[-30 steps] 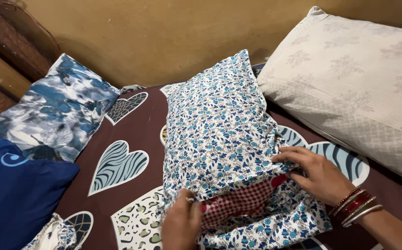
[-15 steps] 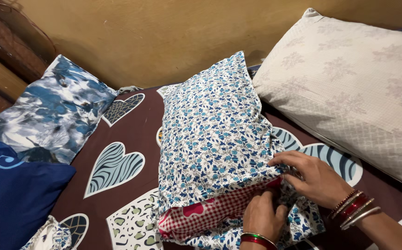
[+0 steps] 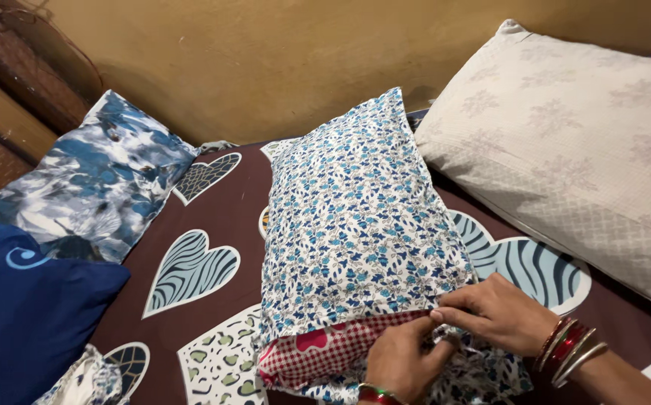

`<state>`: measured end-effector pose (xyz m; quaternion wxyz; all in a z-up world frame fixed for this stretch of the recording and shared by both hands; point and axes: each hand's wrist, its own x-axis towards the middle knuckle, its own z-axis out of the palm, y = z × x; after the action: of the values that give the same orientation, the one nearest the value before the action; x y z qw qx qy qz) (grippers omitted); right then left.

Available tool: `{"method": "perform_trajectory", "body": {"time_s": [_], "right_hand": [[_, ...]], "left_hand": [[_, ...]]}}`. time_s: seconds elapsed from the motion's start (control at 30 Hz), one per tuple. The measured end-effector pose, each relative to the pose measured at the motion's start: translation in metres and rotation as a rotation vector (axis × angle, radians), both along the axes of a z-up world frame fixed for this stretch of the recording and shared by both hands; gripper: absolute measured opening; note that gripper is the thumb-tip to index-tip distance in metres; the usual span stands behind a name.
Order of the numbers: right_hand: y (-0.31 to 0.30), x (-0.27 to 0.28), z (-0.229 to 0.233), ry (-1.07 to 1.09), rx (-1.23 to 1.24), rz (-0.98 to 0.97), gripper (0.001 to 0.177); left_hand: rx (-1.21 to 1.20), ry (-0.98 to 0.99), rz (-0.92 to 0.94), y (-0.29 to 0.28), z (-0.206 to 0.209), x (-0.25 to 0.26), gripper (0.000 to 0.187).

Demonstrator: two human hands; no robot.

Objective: The person inserts a pillow into a patterned pillowcase on a bed, aligns the corners, and smooths the fabric. The person then removes the pillowcase, turns it inside out, and reinserts the pillow, smoothing the cover again.

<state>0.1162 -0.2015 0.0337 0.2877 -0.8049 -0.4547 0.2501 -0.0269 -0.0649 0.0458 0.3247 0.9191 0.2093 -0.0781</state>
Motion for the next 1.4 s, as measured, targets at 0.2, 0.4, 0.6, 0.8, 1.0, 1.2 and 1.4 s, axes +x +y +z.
{"method": "perform_trajectory", "body": {"time_s": [0.2, 0.4, 0.6, 0.8, 1.0, 1.2, 1.4], "right_hand": [[-0.001, 0.002, 0.009, -0.022, 0.081, -0.189, 0.034], [-0.003, 0.002, 0.015, -0.04, 0.089, -0.238, 0.034], [-0.006, 0.013, 0.012, -0.057, 0.08, -0.288, 0.041], [0.003, 0.004, 0.006, -0.032, 0.411, -0.123, 0.028], [0.003, -0.005, 0.02, -0.132, 0.421, 0.138, 0.026], [0.002, -0.005, 0.013, -0.119, 0.222, 0.091, 0.023], [0.013, -0.011, 0.008, -0.192, 0.425, -0.114, 0.043]], "left_hand": [[0.029, 0.207, 0.028, 0.057, -0.003, -0.046, 0.042], [-0.02, 0.183, 0.011, 0.142, -0.048, -0.106, 0.029], [0.256, 0.208, 0.005, 0.191, -0.035, -0.138, 0.036], [0.517, 0.151, 0.12, 0.177, -0.014, -0.13, 0.036], [0.183, 0.165, 0.17, 0.174, -0.01, -0.125, 0.034], [0.339, 0.134, 0.204, 0.222, -0.023, -0.149, 0.038], [0.307, -0.186, 0.218, 0.191, -0.066, -0.142, 0.036]]}}
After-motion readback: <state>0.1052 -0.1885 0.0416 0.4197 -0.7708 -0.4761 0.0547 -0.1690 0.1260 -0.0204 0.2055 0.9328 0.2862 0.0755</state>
